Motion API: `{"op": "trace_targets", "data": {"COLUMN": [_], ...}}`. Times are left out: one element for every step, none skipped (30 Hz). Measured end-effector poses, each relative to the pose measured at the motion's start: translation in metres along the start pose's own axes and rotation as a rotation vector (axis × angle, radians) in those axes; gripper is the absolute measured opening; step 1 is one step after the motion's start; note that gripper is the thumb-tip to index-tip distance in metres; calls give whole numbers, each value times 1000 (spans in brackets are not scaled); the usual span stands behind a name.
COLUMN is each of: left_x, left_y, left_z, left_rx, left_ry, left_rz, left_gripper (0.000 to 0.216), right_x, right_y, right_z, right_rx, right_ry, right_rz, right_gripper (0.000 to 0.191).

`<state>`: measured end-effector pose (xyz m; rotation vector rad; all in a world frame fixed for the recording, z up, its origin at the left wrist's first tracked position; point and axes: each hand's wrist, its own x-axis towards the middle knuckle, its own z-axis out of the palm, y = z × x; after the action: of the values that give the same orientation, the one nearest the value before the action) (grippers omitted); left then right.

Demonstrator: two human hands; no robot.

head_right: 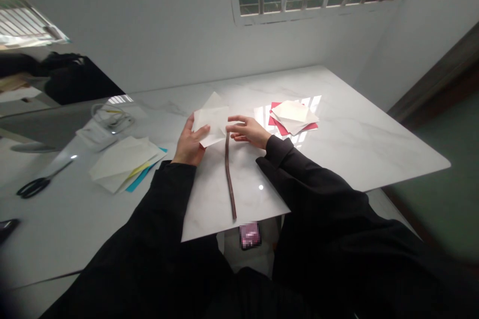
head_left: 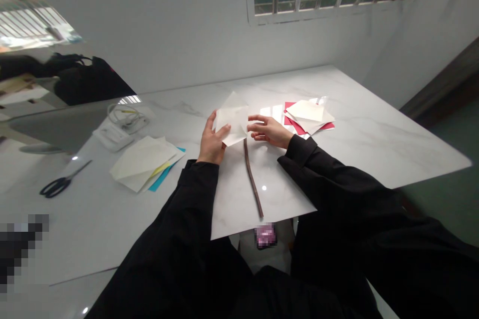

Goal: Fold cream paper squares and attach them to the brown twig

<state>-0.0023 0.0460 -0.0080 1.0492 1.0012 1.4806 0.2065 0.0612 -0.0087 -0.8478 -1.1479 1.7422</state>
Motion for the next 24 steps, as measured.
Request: {"op": "trace_targets", "data": {"left_x": [0, -1, -2, -2, -2, -3, -3, -3, -3, -3, -3, -3, -4, -4, -5, -6, -6, -6, -6, -5, -4, -4, -3, -3], "left_y": [0, 1, 2, 4, 6, 8, 11, 12, 14, 15, 15, 15, 14, 13, 11, 10, 8, 6, 4, 3, 1, 0, 0, 0], "left_z": [1, 2, 3, 3, 4, 4, 3, 2, 0, -1, -3, -4, -5, -5, -5, -5, -5, -6, -7, -8, -10, -11, -13, -15], "left_rx": [-3, -2, -2, -6, -17, -35, -59, -85, -107, -122, -125, -116, -99, -79, -58, -39, -21, -1, 22, 46, 70, 92, 112, 131], "left_ry": [3, 3, 2, 2, 6, 13, 20, 28, 28, 20, 5, -15, -34, -49, -59, -64, -66, -63, -53, -38, -19, 3, 19, 28], "left_rz": [-1, -8, -16, -22, -29, -39, -54, -72, -92, -109, -119, -122, -119, -112, -103, -94, -85, -77, -69, -62, -60, -61, -65, -68], "left_gripper": [83, 84, 84, 83, 80, 76, 73, 70, 70, 70, 70, 69, 69, 69, 69, 68, 67, 66, 65, 64, 64, 64, 64, 64], "right_x": [-1, -2, -2, -2, -2, -2, -2, -1, -1, -1, -1, -1, -1, -2, -2, -3, -3, -3, -3, -3, -3, -3, -2, -2], "right_y": [0, 0, 0, 0, 0, 0, -1, -1, -2, -2, -3, -4, -4, -5, -5, -5, -6, -6, -6, -6, -5, -5, -4, -3], "right_z": [1, 3, 4, 4, 5, 5, 5, 5, 4, 4, 4, 4, 5, 5, 5, 6, 6, 6, 6, 7, 7, 8, 8, 8], "right_rx": [-13, -23, -29, -29, -28, -24, -20, -14, -9, -5, -1, 1, 3, 4, 7, 12, 18, 23, 24, 23, 19, 17, 16, 20], "right_ry": [5, 18, 36, 55, 72, 89, 104, 119, 133, 146, 157, 167, 174, 179, 183, 187, 196, 207, 218, 225, 225, 219, 209, 200], "right_rz": [-9, -16, -22, -24, -25, -28, -30, -33, -33, -33, -33, -31, -31, -32, -33, -37, -39, -40, -40, -36, -31, -26, -20, -15], "right_gripper": [51, 49, 47, 46, 45, 44, 42, 40, 37, 35, 33, 32, 32, 33, 34, 35, 36, 38, 39, 40, 42, 43, 44, 45]}}
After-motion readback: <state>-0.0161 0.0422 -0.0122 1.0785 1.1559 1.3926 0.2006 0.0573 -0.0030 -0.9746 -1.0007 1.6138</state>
